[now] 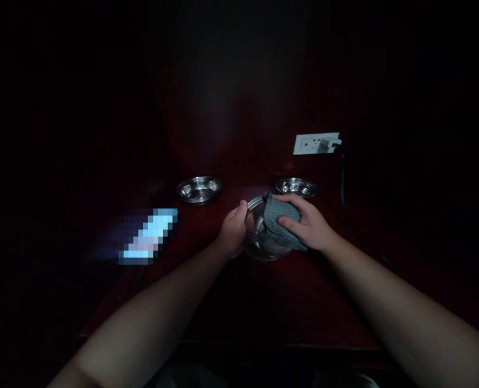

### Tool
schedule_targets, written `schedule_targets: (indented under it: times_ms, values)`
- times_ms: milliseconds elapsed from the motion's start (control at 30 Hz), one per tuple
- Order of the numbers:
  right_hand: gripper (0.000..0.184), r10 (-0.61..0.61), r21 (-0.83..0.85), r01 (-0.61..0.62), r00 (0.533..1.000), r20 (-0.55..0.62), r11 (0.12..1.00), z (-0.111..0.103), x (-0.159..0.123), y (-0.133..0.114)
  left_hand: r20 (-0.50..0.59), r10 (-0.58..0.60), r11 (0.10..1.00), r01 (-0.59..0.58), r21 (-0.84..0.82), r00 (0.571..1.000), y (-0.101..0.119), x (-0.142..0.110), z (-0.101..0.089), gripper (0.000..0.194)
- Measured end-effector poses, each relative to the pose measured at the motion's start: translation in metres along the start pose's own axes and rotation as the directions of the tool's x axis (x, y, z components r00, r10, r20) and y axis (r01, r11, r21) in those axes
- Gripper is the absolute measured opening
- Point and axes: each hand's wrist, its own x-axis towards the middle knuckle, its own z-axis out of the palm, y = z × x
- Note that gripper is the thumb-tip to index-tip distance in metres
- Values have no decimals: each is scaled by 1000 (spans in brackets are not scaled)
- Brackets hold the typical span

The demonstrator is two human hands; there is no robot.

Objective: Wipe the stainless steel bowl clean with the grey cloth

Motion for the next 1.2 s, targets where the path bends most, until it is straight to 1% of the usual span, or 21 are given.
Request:
schedule_targets:
  times_ms: [100,167,200,233,267,333,367,433,467,533,567,600,633,733,800,967,1100,1200]
  values:
    - [48,1,-9,-1,1000,-5,1000,0,1,-2,-20,-20,999,19,-25,1000,-1,-1,-1,36]
    - [47,41,16,-41,999,-15,999,2,1,-3,-25,-52,996,50,-72,998,0,-2,-3,36]
    - [47,73,41,-72,997,-22,997,4,1,-2,3,-80,991,79,-106,997,1,-3,-4,37]
    - [46,109,74,-106,994,-32,992,6,1,-1,55,-111,983,118,-144,992,3,-4,-6,40]
    - [46,144,110,-139,988,-46,984,8,1,0,132,-140,970,162,-180,981,5,-4,-7,45]
    - [43,220,188,-197,969,-109,962,12,2,4,262,-139,948,205,-243,955,7,-5,-8,54]
    - [43,256,221,-221,955,-147,950,13,3,6,274,-116,945,191,-267,955,7,-5,-8,54]
    - [42,328,265,-269,921,-211,926,15,5,11,249,-79,946,152,-287,965,4,-4,-7,49]
    - [42,357,277,-290,904,-234,916,15,5,12,197,-63,950,119,-288,978,1,-3,-6,46]
    - [41,395,284,-324,885,-247,903,15,6,14,4,-45,963,44,-266,999,-6,0,-5,36]
    - [40,399,284,-330,886,-236,900,15,6,15,-79,-43,973,24,-231,996,-9,1,-5,31]
    - [40,392,282,-327,894,-218,902,15,5,14,-134,-28,983,3,-183,991,-12,2,-5,30]
    - [40,375,277,-315,906,-196,908,15,5,13,-157,7,991,-28,-130,988,-13,3,-6,35]
    - [40,299,249,-258,944,-143,934,14,3,10,-104,90,994,-97,-56,990,-12,5,-9,47]
    - [42,270,228,-239,956,-116,944,13,2,8,-71,100,993,-104,-54,992,-11,4,-10,48]
    - [46,246,205,-227,966,-74,952,8,2,8,-52,50,995,-54,-78,997,-9,5,-9,44]
    - [48,223,182,-209,973,-59,961,6,2,7,-60,23,998,-26,-48,998,-7,6,-8,42]
    - [48,223,167,-214,974,-38,963,5,2,6,-45,-15,999,13,-44,999,-4,4,-6,39]
